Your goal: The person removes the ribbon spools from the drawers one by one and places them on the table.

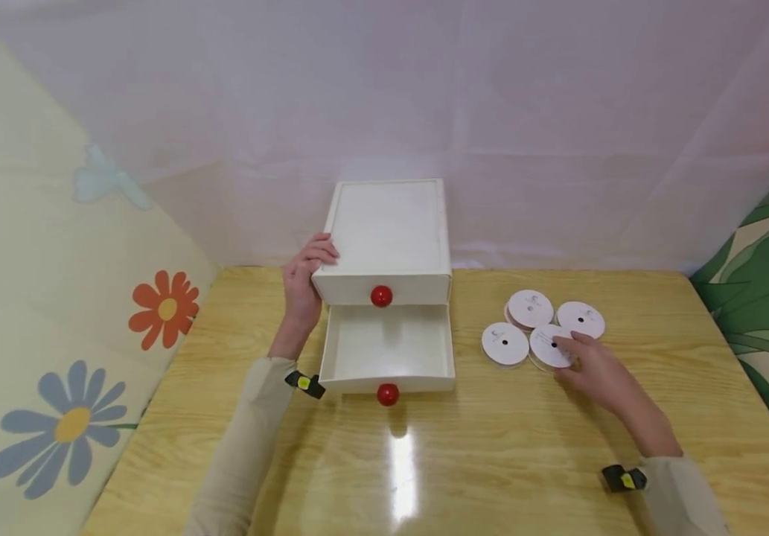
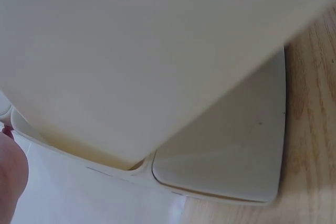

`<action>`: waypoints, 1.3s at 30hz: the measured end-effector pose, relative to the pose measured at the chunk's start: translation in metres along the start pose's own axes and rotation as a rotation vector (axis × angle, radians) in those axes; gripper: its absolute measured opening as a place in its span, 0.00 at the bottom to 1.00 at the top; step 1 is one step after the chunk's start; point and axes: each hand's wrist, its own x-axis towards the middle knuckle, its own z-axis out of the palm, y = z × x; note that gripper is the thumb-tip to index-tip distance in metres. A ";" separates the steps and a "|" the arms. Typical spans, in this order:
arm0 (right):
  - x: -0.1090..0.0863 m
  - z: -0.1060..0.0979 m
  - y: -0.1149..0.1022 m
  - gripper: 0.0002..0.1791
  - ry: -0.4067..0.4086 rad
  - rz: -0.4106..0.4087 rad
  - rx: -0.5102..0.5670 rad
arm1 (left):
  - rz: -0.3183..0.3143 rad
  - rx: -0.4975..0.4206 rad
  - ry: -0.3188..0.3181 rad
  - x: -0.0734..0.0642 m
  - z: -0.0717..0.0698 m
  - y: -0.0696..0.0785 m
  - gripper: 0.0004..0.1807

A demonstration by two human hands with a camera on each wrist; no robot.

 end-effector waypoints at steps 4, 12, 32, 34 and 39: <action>0.001 -0.008 -0.004 0.33 -0.002 0.014 -0.037 | -0.001 0.008 -0.013 0.001 0.001 0.001 0.15; -0.002 -0.024 -0.038 0.26 0.216 -0.134 -0.069 | 0.011 0.006 -0.022 -0.001 0.004 0.000 0.14; -0.017 -0.008 -0.132 0.29 0.629 -0.585 0.106 | -0.031 -0.009 -0.058 -0.002 0.009 -0.003 0.16; -0.018 -0.002 -0.139 0.27 0.640 -0.615 0.148 | -0.025 -0.015 -0.061 -0.001 0.010 -0.003 0.15; -0.017 0.017 -0.159 0.21 0.593 -0.737 0.262 | -0.017 -0.008 -0.064 0.000 0.011 0.000 0.14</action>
